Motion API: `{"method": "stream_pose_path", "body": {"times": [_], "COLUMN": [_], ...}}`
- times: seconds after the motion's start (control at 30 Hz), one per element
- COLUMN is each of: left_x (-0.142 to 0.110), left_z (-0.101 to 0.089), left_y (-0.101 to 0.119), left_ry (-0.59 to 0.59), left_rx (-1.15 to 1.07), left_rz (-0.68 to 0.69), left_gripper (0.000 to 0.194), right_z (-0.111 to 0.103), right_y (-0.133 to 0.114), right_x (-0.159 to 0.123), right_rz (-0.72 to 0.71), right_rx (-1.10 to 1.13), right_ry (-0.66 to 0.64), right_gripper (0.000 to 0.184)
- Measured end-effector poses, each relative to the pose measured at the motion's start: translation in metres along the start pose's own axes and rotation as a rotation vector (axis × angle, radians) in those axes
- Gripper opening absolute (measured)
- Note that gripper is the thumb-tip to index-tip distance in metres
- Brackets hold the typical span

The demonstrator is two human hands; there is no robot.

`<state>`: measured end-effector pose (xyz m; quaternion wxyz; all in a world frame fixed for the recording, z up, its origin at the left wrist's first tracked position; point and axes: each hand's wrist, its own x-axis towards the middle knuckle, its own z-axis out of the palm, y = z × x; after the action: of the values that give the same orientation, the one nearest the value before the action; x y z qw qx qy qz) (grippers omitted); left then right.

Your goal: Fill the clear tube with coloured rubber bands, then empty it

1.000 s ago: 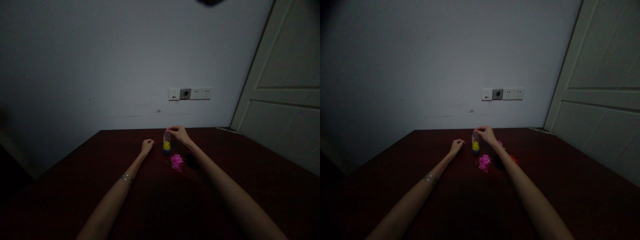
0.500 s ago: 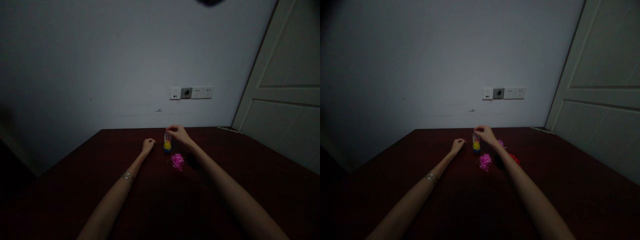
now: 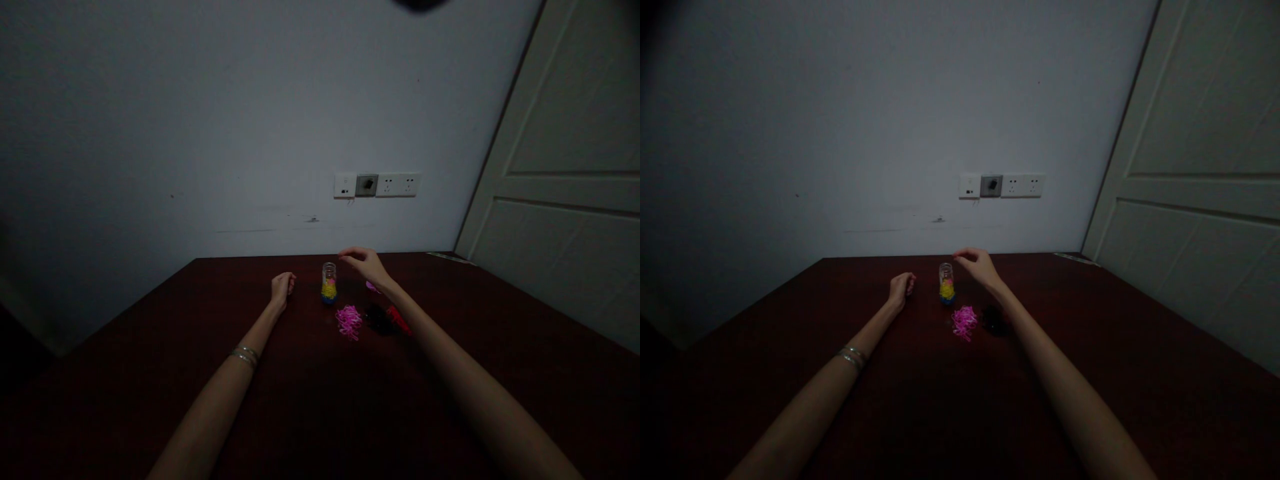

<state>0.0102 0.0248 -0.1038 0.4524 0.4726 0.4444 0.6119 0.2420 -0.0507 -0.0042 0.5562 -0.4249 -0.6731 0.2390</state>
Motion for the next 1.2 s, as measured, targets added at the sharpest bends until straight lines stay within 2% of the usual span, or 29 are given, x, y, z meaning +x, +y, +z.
{"method": "stream_pose_path", "body": {"times": [0.17,0.27,0.37,0.47,0.53,0.6,0.7,0.8,0.83,0.87,0.93,1.03,1.2], "left_x": [-0.003,-0.006,-0.005,-0.009,-0.021,-0.044,-0.093,-0.136,-0.145,-0.151,-0.155,-0.151,-0.143], "left_z": [-0.001,0.003,0.009,0.020,0.030,0.042,0.059,0.067,0.067,0.066,0.063,0.059,0.058], "left_y": [0.003,0.008,0.024,0.053,0.077,0.099,0.120,0.115,0.108,0.100,0.083,0.063,0.051], "left_ry": [0.034,0.116,0.193,0.166,0.078,-0.071,-0.369,-0.741,-0.814,-0.861,-0.883,-0.857,-0.830], "left_rx": [-0.142,-0.130,-0.113,-0.023,0.051,0.115,0.304,0.635,0.774,0.913,1.132,1.283,1.312], "left_rz": [-0.029,0.015,0.103,0.286,0.441,0.558,0.648,0.603,0.561,0.505,0.391,0.308,0.300], "left_gripper": [0.021,0.022,0.023,0.026,0.031,0.036,0.037,0.022,0.013,0.014,0.031,0.048,0.045], "right_z": [-0.029,-0.042,-0.047,-0.044,-0.041,-0.038,-0.037,-0.037,-0.037,-0.037,-0.036,-0.034,-0.033], "right_y": [0.008,0.010,0.012,0.017,0.022,0.027,0.032,0.032,0.032,0.032,0.033,0.036,0.040], "right_x": [-0.008,-0.009,-0.005,-0.001,0.001,0.002,0.002,0.001,0.001,0.001,0.001,0.001,0.000], "right_rz": [0.067,0.116,0.136,0.114,0.096,0.089,0.082,0.074,0.077,0.081,0.082,0.067,0.055], "right_rx": [0.015,0.042,0.078,0.108,0.124,0.130,0.123,0.108,0.101,0.096,0.090,0.079,0.052], "right_ry": [0.096,0.141,0.153,0.155,0.154,0.145,0.121,0.114,0.112,0.108,0.096,0.082,0.063], "right_gripper": [0.026,0.030,0.031,0.034,0.036,0.039,0.040,0.040,0.040,0.040,0.040,0.040,0.038]}}
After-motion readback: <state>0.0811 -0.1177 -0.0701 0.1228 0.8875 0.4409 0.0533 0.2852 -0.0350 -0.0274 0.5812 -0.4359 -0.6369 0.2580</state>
